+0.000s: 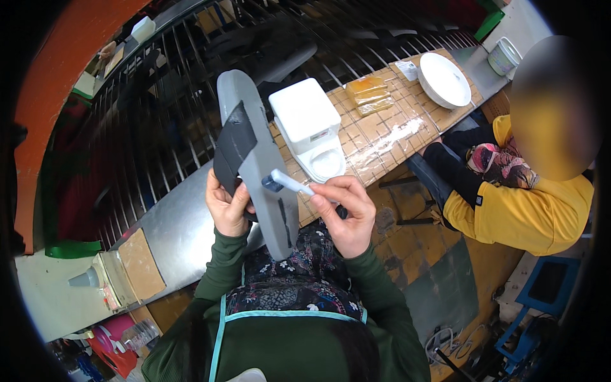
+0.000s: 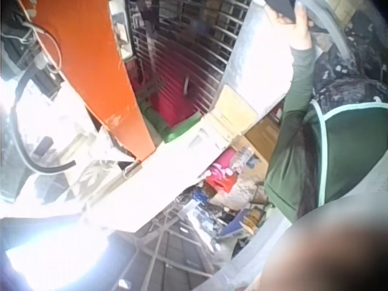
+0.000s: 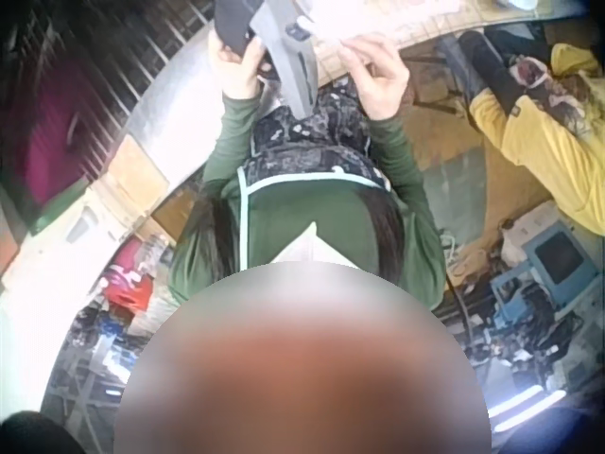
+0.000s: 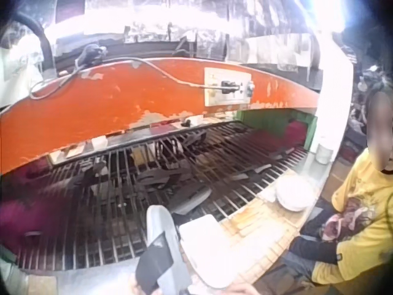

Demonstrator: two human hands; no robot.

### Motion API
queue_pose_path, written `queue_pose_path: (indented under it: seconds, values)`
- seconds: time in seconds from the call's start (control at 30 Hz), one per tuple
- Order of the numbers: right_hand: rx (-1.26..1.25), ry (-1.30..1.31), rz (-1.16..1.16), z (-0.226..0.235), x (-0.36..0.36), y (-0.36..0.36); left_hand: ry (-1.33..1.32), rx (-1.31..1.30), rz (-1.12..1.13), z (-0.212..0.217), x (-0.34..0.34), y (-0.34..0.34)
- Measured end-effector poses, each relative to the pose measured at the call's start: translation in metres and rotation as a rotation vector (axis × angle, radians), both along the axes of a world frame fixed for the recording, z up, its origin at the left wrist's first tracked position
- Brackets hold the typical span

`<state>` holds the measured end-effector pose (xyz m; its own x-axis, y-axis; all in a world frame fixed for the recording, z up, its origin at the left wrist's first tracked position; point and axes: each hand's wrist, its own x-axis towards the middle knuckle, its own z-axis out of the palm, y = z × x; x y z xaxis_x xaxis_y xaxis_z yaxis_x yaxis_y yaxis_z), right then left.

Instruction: The person paints a pair of grey slippers with white paint using a small brush. They repeatedly dip the brush into a white paint container and apply paint to the slipper's surface, rotating the slipper to cover different areas.

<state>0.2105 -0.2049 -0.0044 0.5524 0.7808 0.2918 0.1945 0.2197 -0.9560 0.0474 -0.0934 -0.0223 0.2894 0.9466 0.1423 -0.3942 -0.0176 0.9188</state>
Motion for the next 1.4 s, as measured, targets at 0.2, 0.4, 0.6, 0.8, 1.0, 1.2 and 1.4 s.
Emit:
queue_pose_path:
  seconds: [0.2,0.4,0.6,0.8,1.0,1.2,1.4]
  values:
    - [0.013,-0.067,-0.011,-0.013,-0.009,0.008,0.002,-0.001,-0.014,-0.001,-0.001,-0.011]
    - [-0.041,-0.139,-0.034,-0.009,-0.002,0.017,0.106,-0.006,-0.073,-0.002,-0.009,-0.014]
    - [-0.019,-0.246,-0.082,-0.003,0.009,0.028,0.195,0.026,-0.109,-0.002,-0.013,-0.017]
    - [-0.043,-0.399,-0.176,0.005,0.016,0.031,0.277,0.135,-0.13,-0.002,-0.015,-0.016]
    - [-0.008,-0.6,-0.334,0.007,0.02,0.032,0.279,0.137,-0.139,-0.002,-0.014,-0.016]
    - [0.061,-0.722,-0.323,0.005,0.03,0.035,0.295,0.116,-0.167,0.002,-0.016,-0.016]
    - [0.064,-0.779,-0.223,0.008,0.038,0.032,0.323,0.127,-0.175,0.003,-0.019,-0.014]
